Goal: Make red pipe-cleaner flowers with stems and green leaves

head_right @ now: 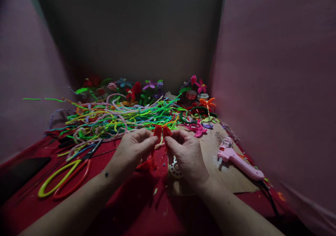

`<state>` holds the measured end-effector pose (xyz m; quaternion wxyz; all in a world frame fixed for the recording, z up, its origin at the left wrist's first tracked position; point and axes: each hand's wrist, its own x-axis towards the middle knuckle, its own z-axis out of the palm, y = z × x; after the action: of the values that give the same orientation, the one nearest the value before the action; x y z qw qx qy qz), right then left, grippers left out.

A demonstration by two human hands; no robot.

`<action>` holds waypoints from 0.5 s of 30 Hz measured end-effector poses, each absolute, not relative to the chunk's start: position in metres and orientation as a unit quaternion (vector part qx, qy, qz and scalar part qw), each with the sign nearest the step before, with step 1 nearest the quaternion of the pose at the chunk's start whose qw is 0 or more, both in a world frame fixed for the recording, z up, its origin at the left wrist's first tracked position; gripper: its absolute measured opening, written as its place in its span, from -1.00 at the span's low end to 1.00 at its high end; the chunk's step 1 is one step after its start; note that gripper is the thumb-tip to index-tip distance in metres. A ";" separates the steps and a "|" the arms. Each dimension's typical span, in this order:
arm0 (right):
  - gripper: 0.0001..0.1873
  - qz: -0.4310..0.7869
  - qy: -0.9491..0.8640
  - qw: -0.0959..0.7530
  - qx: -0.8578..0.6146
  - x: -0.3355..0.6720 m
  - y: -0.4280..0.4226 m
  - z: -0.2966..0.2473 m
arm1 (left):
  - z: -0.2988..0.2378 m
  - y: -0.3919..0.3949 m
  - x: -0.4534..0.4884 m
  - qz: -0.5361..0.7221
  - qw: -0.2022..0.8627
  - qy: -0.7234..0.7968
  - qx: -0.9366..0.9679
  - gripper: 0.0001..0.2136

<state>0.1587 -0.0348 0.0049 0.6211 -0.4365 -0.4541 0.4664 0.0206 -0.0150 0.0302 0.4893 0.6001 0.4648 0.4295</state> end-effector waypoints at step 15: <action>-0.83 0.463 -0.450 0.615 -0.453 0.158 -0.037 0.008 | 0.029 -0.014 0.020 0.434 0.476 0.454 0.616 -0.83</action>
<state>0.1581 -0.0370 0.0079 0.6151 -0.4532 -0.4497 0.4627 0.0203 -0.0141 0.0290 0.4759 0.6159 0.4536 0.4341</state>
